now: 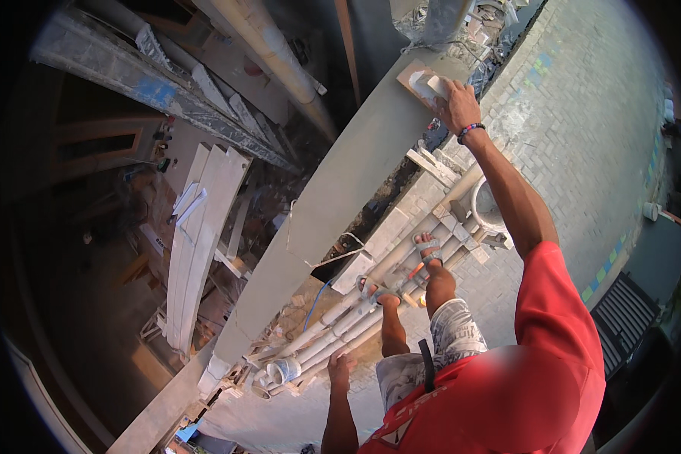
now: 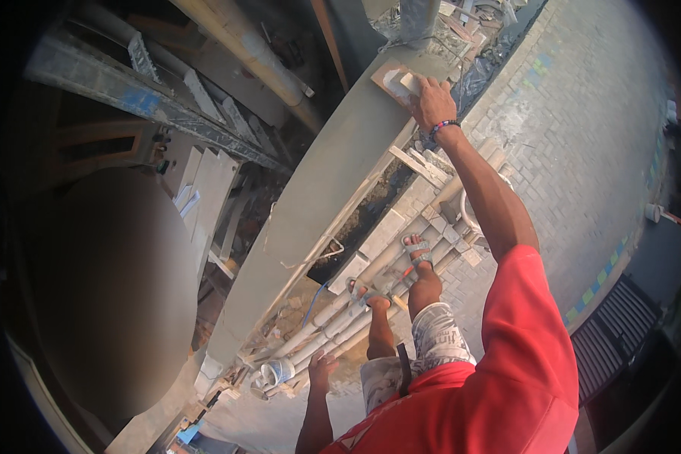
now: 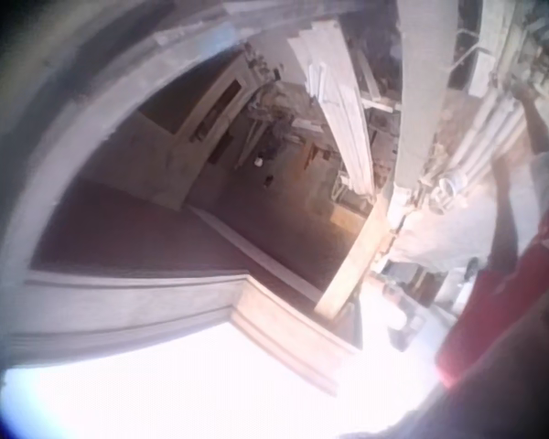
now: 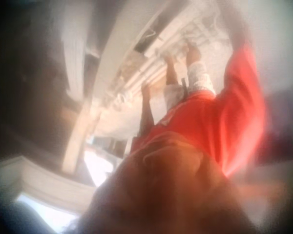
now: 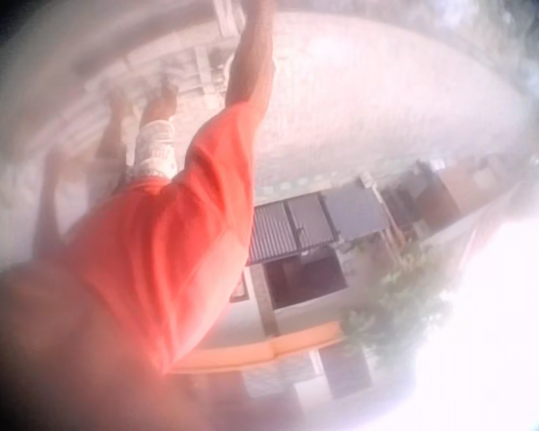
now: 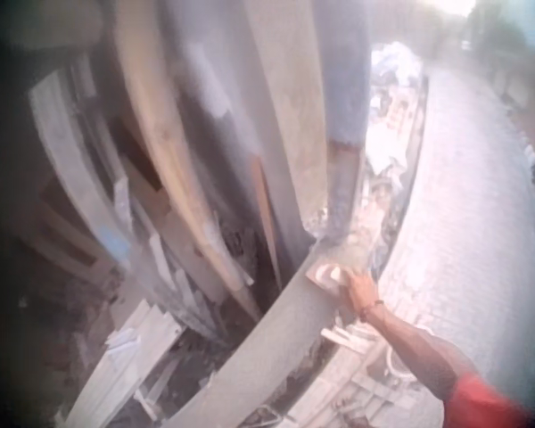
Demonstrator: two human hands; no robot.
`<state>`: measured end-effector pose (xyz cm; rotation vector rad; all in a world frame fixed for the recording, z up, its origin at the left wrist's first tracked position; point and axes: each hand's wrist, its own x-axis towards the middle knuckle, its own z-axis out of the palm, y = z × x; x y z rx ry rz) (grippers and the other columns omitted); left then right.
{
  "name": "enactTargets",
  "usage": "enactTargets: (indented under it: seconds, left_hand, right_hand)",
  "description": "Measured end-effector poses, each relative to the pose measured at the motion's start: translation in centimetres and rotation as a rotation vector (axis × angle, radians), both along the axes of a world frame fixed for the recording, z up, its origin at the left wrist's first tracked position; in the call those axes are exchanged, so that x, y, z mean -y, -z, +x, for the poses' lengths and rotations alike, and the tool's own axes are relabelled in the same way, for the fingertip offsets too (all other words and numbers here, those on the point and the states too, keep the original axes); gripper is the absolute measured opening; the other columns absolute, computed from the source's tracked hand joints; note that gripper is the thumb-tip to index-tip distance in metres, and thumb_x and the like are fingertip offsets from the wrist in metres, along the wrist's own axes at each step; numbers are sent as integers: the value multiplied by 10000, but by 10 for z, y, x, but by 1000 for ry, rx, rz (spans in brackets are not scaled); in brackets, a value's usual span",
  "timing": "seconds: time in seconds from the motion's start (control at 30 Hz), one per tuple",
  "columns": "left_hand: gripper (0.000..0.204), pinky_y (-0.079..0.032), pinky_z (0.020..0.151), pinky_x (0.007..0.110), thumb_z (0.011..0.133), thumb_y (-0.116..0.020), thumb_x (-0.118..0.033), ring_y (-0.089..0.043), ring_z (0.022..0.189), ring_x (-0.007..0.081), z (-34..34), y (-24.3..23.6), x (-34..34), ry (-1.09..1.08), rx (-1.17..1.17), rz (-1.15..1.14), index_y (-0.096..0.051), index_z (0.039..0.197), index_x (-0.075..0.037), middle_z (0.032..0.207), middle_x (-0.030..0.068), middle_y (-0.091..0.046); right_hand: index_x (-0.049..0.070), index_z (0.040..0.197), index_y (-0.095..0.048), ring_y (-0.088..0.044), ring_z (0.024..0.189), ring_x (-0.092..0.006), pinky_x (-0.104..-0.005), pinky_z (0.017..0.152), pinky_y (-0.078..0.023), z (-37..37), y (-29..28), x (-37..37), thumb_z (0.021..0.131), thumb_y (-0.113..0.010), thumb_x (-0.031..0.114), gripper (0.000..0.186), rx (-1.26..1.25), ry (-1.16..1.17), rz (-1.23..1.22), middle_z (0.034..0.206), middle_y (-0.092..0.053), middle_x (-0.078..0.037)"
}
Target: The person applies plaster to a curved wall using a trowel and a bucket of plaster. They repeatedly scoop plaster from the bucket and smooth it onto the wall surface, working along the curve.
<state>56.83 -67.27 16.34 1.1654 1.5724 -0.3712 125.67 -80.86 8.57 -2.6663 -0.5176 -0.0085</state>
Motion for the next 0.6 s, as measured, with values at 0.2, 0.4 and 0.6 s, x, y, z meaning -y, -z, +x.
enactTargets:
  seconds: [0.2,0.4,0.6]
  left_hand:
    - [436,-483,797,416,913,-511,-251,-662,861,302,-13,0,11,-13,13,-62,-422,1289,-49,1095,199,-617]
    - [441,-491,802,392,915,-501,-249,-662,878,284,35,0,-2,101,-3,-91,-411,1302,-58,1111,184,-617]
    - [409,-493,735,352,909,-501,-221,-667,838,261,-13,-23,7,-68,-121,-23,-422,1281,-70,1055,158,-639]
  right_hand:
    - [65,1208,-517,-539,953,-357,-406,854,-459,-18,22,-31,777,-642,163,459,-87,60,42,1056,-594,-161]
    - [74,1151,-540,-533,976,-326,-414,812,-508,-166,11,-83,748,-667,122,426,-232,-449,128,992,-572,-136]
    - [52,1212,-502,-535,920,-356,-406,821,-462,-3,-2,-49,788,-646,191,469,-32,-54,43,1029,-588,-148]
